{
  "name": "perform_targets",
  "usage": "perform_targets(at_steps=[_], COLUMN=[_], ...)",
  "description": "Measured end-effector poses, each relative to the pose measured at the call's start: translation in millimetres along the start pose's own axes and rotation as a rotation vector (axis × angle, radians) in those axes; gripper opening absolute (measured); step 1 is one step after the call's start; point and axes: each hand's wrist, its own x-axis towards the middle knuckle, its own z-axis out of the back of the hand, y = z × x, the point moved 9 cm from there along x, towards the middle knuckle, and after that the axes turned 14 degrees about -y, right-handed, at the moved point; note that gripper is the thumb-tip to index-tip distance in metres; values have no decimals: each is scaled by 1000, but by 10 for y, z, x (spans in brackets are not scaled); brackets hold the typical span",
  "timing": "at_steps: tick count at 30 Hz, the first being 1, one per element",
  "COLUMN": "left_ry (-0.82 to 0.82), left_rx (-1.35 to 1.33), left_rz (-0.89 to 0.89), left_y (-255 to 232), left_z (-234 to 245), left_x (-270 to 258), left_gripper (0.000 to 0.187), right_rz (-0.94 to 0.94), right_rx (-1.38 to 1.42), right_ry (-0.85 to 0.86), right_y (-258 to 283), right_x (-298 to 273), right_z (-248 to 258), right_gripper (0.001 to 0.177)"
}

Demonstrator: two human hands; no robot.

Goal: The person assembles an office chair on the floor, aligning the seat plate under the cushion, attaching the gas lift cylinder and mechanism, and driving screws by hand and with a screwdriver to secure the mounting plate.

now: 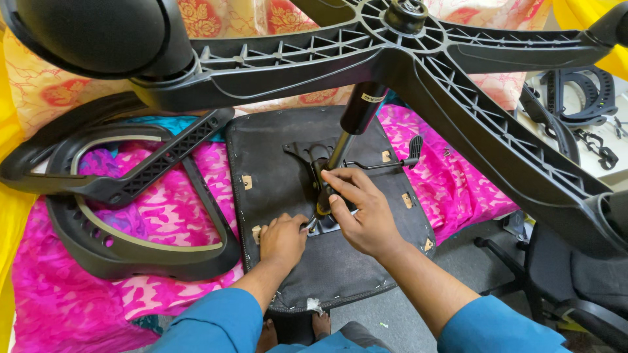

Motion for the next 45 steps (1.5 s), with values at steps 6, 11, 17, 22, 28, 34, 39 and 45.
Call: perform_targets(at_steps=[6, 11, 17, 22, 28, 34, 39, 45], left_ry=[-115, -75, -24, -33, 14, -242, -278, -210], left_rx=[-119, -208, -238, -213, -509, -833, -1056, -927], left_rz=[-95, 25, 14, -39, 193, -17, 39, 136], left_y=[-2, 93, 101, 69, 15, -357, -474, -768], left_z=[2, -43, -57, -9, 216, 801, 1074, 1209], left_x=[61, 95, 51, 26, -69, -78, 15, 75], left_gripper=[17, 13, 18, 18, 29, 48, 26, 28], right_rz=[-45, -4, 100, 83, 37, -13, -166, -243], right_rx=[-15, -136, -72, -82, -146, -140, -64, -7], right_ry=[73, 50, 79, 131, 11, -126, -158, -179], right_y=[9, 42, 185, 197, 190, 113, -108, -355], right_x=[-45, -18, -57, -77, -69, -27, -14, -122], right_z=[-121, -125, -135, -256, -233, -126, -111, -108], right_gripper=[33, 38, 42, 37, 38, 36, 35, 32])
